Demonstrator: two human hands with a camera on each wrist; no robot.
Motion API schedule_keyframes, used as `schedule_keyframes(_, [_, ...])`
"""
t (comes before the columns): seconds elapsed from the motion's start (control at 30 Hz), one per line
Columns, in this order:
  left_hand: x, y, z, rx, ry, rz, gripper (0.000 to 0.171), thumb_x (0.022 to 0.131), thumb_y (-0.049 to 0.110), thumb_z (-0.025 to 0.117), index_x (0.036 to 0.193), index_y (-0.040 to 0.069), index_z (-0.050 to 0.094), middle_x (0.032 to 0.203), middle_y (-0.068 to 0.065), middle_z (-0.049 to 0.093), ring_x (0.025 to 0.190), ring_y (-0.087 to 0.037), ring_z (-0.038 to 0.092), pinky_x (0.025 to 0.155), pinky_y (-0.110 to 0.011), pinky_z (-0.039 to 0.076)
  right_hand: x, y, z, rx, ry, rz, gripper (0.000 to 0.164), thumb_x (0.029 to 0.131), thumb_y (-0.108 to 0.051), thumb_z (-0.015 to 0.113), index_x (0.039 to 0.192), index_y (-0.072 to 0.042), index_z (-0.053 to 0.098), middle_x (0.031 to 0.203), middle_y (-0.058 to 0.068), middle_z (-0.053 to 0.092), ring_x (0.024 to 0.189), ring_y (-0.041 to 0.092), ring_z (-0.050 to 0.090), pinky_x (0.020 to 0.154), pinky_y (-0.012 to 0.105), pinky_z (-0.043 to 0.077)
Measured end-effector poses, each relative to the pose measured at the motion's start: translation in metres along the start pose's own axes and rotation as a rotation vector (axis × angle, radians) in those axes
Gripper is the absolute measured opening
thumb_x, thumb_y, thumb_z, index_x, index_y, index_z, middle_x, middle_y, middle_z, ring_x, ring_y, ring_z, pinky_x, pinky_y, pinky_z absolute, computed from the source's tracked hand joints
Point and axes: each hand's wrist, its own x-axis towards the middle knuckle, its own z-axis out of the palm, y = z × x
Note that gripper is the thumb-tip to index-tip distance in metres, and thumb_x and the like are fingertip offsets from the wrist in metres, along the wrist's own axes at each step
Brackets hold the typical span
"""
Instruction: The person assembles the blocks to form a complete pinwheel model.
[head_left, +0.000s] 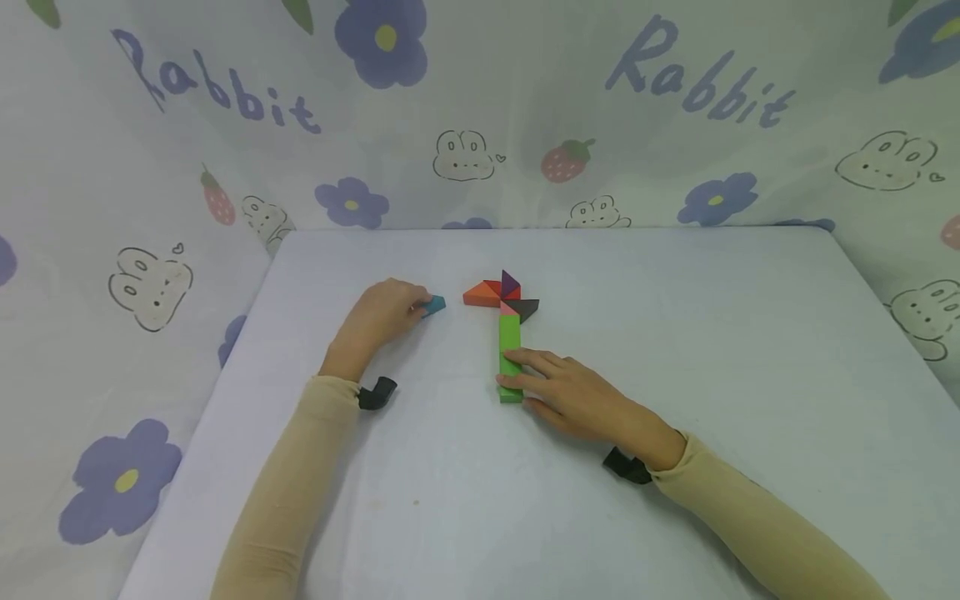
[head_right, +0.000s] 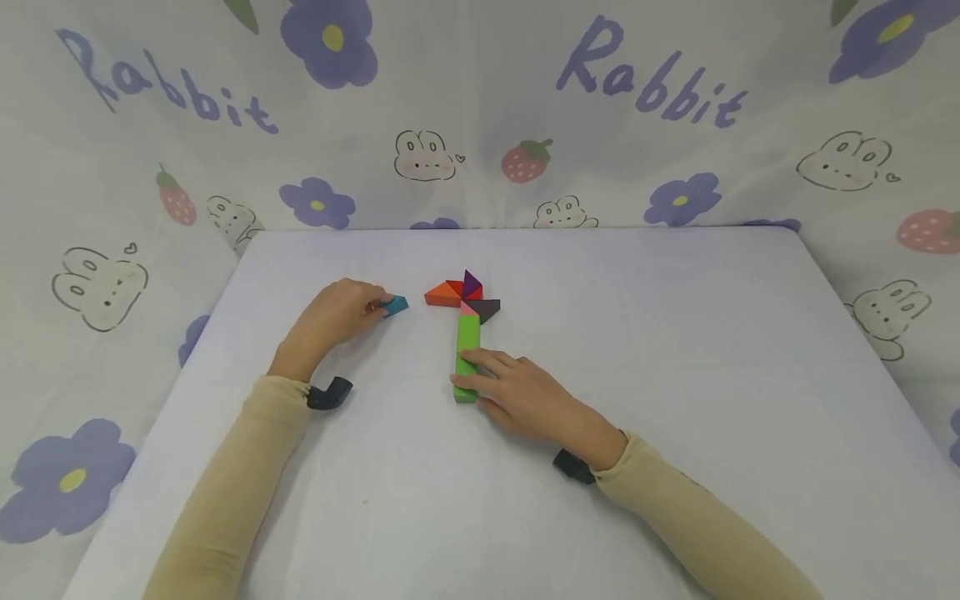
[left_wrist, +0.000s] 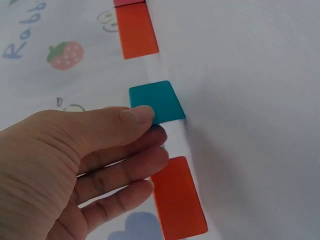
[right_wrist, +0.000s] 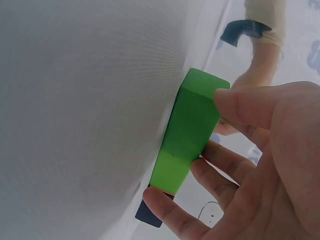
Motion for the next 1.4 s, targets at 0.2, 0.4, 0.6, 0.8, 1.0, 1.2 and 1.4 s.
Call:
schedule_keyframes(0.2, [-0.002, 0.004, -0.003, -0.058, -0.072, -0.050, 0.029, 0.090, 0.012, 0.071, 0.118, 0.006, 0.072, 0.121, -0.011, 0.070, 0.114, -0.029, 0.065, 0.101, -0.044, 0.051, 0.001, 0.000, -0.001, -0.005, -0.002, 0.001, 0.046, 0.096, -0.019, 0.063, 0.140, -0.027, 0.054, 0.151, 0.000, 0.043, 0.138, 0.019, 0.043, 0.090, 0.040, 0.055])
schedule_keyframes(0.4, [-0.002, 0.012, -0.001, -0.074, -0.058, 0.046, 0.028, 0.088, 0.009, 0.072, 0.115, 0.006, 0.073, 0.114, -0.011, 0.073, 0.108, -0.028, 0.068, 0.096, -0.041, 0.054, 0.001, -0.001, -0.001, -0.001, 0.002, 0.003, 0.047, 0.095, -0.018, 0.065, 0.140, -0.026, 0.055, 0.151, 0.001, 0.043, 0.137, 0.021, 0.044, 0.089, 0.041, 0.055])
schedule_keyframes(0.6, [0.000, 0.026, 0.006, -0.066, -0.086, 0.074, 0.031, 0.090, 0.013, 0.070, 0.121, 0.008, 0.070, 0.116, -0.009, 0.072, 0.108, -0.025, 0.067, 0.096, -0.040, 0.054, 0.000, -0.003, -0.002, 0.003, 0.018, -0.001, 0.047, 0.093, -0.017, 0.067, 0.138, -0.026, 0.057, 0.150, 0.002, 0.045, 0.136, 0.022, 0.046, 0.088, 0.041, 0.055])
schedule_keyframes(0.8, [0.004, 0.035, 0.016, -0.030, -0.034, 0.109, 0.031, 0.091, 0.013, 0.070, 0.122, 0.013, 0.071, 0.105, -0.007, 0.073, 0.094, -0.022, 0.068, 0.088, -0.035, 0.056, 0.001, -0.003, -0.003, 0.005, 0.015, 0.004, 0.046, 0.094, -0.017, 0.066, 0.138, -0.026, 0.057, 0.150, 0.002, 0.045, 0.137, 0.022, 0.045, 0.090, 0.043, 0.055])
schedule_keyframes(1.0, [0.006, 0.039, 0.024, 0.002, 0.049, 0.160, 0.030, 0.091, 0.014, 0.070, 0.121, 0.012, 0.071, 0.107, -0.006, 0.074, 0.098, -0.022, 0.069, 0.090, -0.036, 0.056, 0.002, -0.004, -0.001, -0.005, 0.026, 0.007, 0.046, 0.093, -0.017, 0.067, 0.137, -0.026, 0.058, 0.149, 0.002, 0.046, 0.135, 0.021, 0.047, 0.086, 0.041, 0.056])
schedule_keyframes(1.2, [0.007, 0.043, 0.029, 0.014, 0.143, 0.203, 0.027, 0.090, 0.014, 0.072, 0.117, 0.012, 0.073, 0.111, -0.006, 0.074, 0.102, -0.023, 0.070, 0.093, -0.037, 0.056, 0.003, -0.005, 0.000, -0.014, 0.036, 0.014, 0.045, 0.094, -0.018, 0.067, 0.137, -0.026, 0.059, 0.148, 0.001, 0.047, 0.134, 0.020, 0.047, 0.084, 0.040, 0.056])
schedule_keyframes(1.4, [0.008, 0.044, 0.034, 0.015, 0.207, 0.247, 0.022, 0.087, 0.013, 0.075, 0.109, 0.010, 0.075, 0.101, -0.004, 0.076, 0.090, -0.021, 0.072, 0.086, -0.035, 0.058, 0.004, -0.005, 0.003, -0.046, 0.071, -0.006, 0.043, 0.092, -0.018, 0.069, 0.134, -0.025, 0.061, 0.145, 0.002, 0.049, 0.131, 0.020, 0.049, 0.081, 0.038, 0.056])
